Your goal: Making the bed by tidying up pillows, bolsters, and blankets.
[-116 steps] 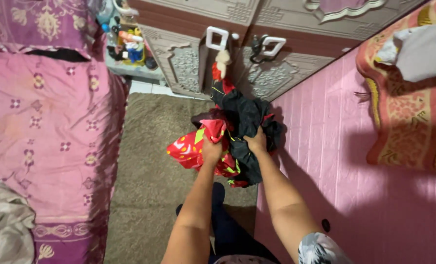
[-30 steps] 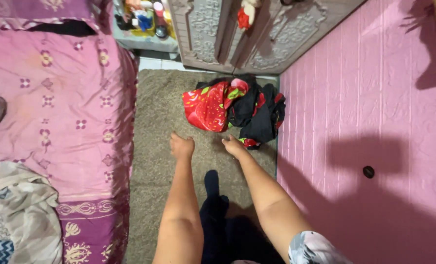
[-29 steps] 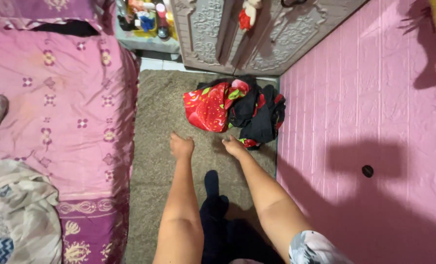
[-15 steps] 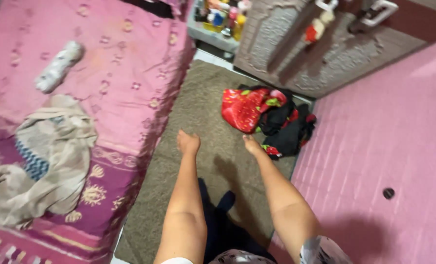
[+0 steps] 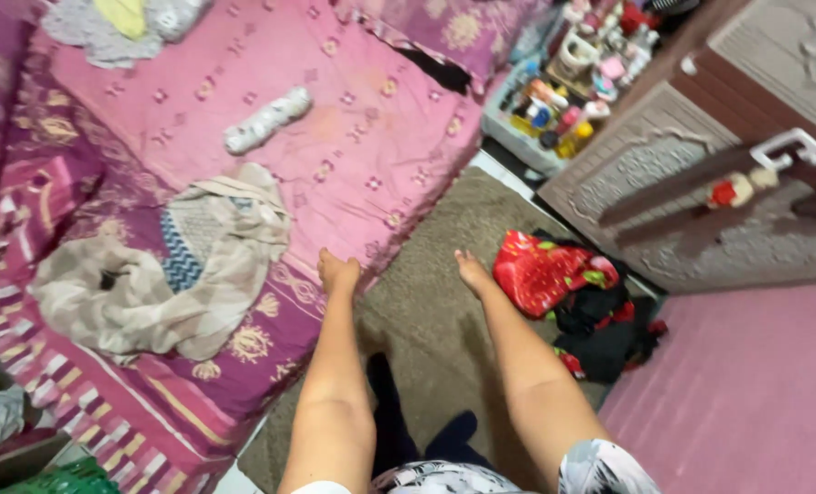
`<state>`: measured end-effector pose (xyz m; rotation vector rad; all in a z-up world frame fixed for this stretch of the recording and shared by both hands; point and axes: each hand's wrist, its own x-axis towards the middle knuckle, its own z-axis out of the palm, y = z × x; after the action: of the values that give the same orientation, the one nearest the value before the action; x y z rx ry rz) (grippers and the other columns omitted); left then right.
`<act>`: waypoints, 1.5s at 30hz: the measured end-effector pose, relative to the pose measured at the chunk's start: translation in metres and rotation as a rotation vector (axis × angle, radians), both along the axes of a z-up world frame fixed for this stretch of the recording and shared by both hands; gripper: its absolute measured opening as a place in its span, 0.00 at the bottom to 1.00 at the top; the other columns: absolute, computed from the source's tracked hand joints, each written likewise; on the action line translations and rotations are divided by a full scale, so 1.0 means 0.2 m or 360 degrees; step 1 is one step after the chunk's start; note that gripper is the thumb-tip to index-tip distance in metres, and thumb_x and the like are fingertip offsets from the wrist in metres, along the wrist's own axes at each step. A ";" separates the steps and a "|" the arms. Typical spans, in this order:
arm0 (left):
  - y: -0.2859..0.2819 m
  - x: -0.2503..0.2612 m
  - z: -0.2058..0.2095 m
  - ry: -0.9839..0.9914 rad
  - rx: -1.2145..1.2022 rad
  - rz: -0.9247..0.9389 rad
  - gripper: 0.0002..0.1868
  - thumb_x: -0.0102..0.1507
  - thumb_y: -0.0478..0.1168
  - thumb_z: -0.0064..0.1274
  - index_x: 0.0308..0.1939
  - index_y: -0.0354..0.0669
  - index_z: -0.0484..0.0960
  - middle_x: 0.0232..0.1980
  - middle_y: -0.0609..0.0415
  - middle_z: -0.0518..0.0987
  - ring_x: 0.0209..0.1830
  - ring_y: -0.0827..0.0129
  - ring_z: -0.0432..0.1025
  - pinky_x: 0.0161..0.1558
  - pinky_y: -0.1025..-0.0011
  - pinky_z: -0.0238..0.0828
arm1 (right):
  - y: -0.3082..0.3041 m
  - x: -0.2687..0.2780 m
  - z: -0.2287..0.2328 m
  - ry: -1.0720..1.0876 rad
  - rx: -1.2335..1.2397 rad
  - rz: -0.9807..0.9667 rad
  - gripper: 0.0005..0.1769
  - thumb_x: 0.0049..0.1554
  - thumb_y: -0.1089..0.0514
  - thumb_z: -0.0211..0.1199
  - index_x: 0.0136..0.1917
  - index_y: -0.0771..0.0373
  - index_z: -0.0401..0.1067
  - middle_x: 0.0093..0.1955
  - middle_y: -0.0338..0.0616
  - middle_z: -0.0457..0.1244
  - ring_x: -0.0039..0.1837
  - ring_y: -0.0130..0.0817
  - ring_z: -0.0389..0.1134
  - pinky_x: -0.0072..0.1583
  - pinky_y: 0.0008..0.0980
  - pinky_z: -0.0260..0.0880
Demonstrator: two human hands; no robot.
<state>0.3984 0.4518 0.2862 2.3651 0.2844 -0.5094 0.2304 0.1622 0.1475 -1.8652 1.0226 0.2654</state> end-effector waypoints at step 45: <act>-0.98 1.76 0.25 -0.0391 -0.0492 0.0421 0.42 0.57 0.43 0.59 0.73 0.32 0.61 0.68 0.27 0.69 0.69 0.41 0.66 0.69 0.58 0.62 | -0.95 2.12 1.00 -0.0377 0.0149 0.0239 0.41 0.65 0.35 0.36 0.82 0.62 0.48 0.84 0.49 0.47 0.83 0.42 0.46 0.76 0.39 0.47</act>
<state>0.7511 0.2554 0.3360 2.0239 0.3697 -0.1235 0.6552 -0.0287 0.3483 -1.8405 0.6996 0.1724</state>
